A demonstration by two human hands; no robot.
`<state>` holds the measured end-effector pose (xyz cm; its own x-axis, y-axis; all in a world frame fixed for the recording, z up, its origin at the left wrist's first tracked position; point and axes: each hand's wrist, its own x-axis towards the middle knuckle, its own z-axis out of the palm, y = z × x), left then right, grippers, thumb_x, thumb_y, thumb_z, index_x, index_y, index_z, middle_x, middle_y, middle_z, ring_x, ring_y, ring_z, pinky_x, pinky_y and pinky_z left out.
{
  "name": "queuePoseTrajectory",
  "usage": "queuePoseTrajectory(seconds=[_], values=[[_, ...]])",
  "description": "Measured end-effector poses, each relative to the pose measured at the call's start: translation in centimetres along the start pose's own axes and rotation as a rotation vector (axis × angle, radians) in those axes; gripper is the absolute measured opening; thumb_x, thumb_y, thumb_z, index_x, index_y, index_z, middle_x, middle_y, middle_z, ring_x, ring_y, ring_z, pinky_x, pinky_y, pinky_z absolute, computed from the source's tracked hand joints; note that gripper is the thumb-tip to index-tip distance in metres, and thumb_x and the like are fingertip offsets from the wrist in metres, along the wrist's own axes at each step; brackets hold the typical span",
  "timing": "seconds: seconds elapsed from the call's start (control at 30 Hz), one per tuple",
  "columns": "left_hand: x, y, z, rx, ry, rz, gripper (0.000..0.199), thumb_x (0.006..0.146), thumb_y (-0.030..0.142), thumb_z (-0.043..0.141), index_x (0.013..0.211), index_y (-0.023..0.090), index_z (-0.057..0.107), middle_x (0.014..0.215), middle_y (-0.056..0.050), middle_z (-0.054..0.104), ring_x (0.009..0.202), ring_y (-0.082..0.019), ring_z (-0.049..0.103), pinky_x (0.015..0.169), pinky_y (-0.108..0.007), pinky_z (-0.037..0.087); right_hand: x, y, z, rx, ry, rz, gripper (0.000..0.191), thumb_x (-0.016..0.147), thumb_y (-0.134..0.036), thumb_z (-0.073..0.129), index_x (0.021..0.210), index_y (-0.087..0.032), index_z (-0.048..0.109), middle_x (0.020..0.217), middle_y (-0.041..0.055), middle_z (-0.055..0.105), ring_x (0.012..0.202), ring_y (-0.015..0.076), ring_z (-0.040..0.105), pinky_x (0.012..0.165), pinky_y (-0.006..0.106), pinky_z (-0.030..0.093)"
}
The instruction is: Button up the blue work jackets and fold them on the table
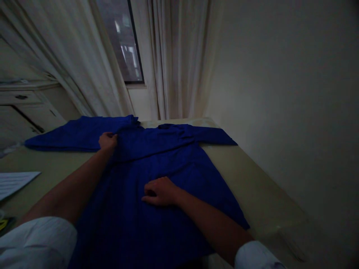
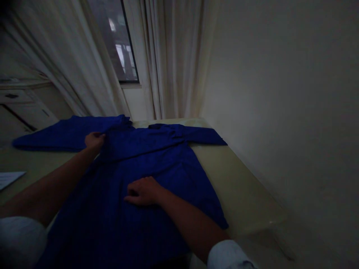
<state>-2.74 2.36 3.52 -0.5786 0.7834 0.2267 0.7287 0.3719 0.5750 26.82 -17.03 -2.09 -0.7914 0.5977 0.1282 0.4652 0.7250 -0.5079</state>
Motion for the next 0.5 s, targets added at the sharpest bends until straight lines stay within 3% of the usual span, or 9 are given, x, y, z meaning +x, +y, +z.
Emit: queuePoseTrajectory(seconds=[0.03, 0.1, 0.17, 0.23, 0.3, 0.37, 0.47, 0.5], values=[[-0.9, 0.1, 0.1, 0.021, 0.040, 0.045, 0.056, 0.092, 0.035, 0.064, 0.143, 0.013, 0.056, 0.136, -0.021, 0.065, 0.129, -0.036, 0.061, 0.107, -0.050, 0.050, 0.0, 0.1, 0.0, 0.016, 0.000, 0.004, 0.025, 0.099, -0.046, 0.068, 0.094, -0.022, 0.067, 0.094, -0.0023, 0.073, 0.080, 0.0130, 0.063, 0.062, 0.024, 0.031], [-4.1, 0.5, 0.8, 0.095, 0.014, 0.244, 0.065, 0.093, 0.041, 0.063, 0.152, 0.017, 0.048, 0.152, -0.021, 0.055, 0.140, -0.039, 0.051, 0.113, -0.055, 0.044, -0.1, 0.2, 0.1, 0.076, 0.019, 0.010, 0.024, 0.098, -0.044, 0.070, 0.094, -0.021, 0.068, 0.091, -0.0018, 0.072, 0.079, 0.0128, 0.063, 0.066, 0.024, 0.036], [-8.0, 0.5, 2.2, 0.187, -0.158, 0.523, 0.059, 0.096, 0.044, 0.057, 0.151, 0.023, 0.051, 0.157, -0.018, 0.052, 0.142, -0.038, 0.049, 0.116, -0.056, 0.040, -0.1, 0.2, 0.2, 0.183, 0.078, 0.028, 0.024, 0.098, -0.043, 0.070, 0.094, -0.020, 0.068, 0.089, -0.0010, 0.071, 0.078, 0.0131, 0.063, 0.071, 0.024, 0.041], [-11.4, 0.1, 3.9, 0.237, -0.284, 0.655, 0.060, 0.099, 0.052, 0.052, 0.153, 0.027, 0.050, 0.165, -0.014, 0.044, 0.150, -0.036, 0.041, 0.123, -0.058, 0.030, -0.1, 0.4, 0.2, 0.309, 0.195, 0.086, 0.024, 0.099, -0.043, 0.067, 0.097, -0.019, 0.069, 0.089, 0.0008, 0.071, 0.079, 0.0141, 0.063, 0.074, 0.024, 0.045], [-13.5, -0.3, 5.2, 0.254, -0.343, 0.652, 0.064, 0.100, 0.058, 0.045, 0.156, 0.027, 0.049, 0.168, -0.013, 0.039, 0.155, -0.036, 0.034, 0.126, -0.058, 0.022, -0.2, 1.5, -0.5, 0.399, 0.415, 0.194, 0.027, 0.100, -0.046, 0.063, 0.104, -0.020, 0.069, 0.097, 0.0040, 0.071, 0.085, 0.0165, 0.065, 0.078, 0.026, 0.049], [-14.2, -0.7, 5.9, 0.245, -0.362, 0.626, 0.068, 0.100, 0.062, 0.040, 0.157, 0.026, 0.047, 0.168, -0.014, 0.038, 0.157, -0.036, 0.031, 0.127, -0.058, 0.019, -0.7, 3.9, -2.4, 0.421, 0.759, 0.363, 0.034, 0.100, -0.049, 0.058, 0.115, -0.020, 0.066, 0.109, 0.0082, 0.070, 0.097, 0.0193, 0.066, 0.085, 0.029, 0.053], [-13.9, -0.8, 5.9, 0.226, -0.354, 0.635, 0.071, 0.100, 0.063, 0.036, 0.158, 0.024, 0.046, 0.169, -0.015, 0.037, 0.157, -0.035, 0.030, 0.127, -0.058, 0.017, -2.6, 10.0, -7.3, 0.341, 1.308, 0.749, 0.045, 0.102, -0.050, 0.044, 0.127, -0.016, 0.061, 0.114, 0.0129, 0.067, 0.099, 0.0217, 0.066, 0.086, 0.033, 0.057], [-13.8, -0.8, 5.8, 0.222, -0.351, 0.641, 0.071, 0.100, 0.063, 0.035, 0.159, 0.023, 0.046, 0.169, -0.015, 0.036, 0.157, -0.035, 0.030, 0.127, -0.058, 0.017, -3.5, 12.3, -9.2, 0.293, 1.367, 0.874, 0.048, 0.103, -0.048, 0.038, 0.127, -0.014, 0.061, 0.108, 0.0126, 0.068, 0.091, 0.0223, 0.066, 0.080, 0.035, 0.058]])
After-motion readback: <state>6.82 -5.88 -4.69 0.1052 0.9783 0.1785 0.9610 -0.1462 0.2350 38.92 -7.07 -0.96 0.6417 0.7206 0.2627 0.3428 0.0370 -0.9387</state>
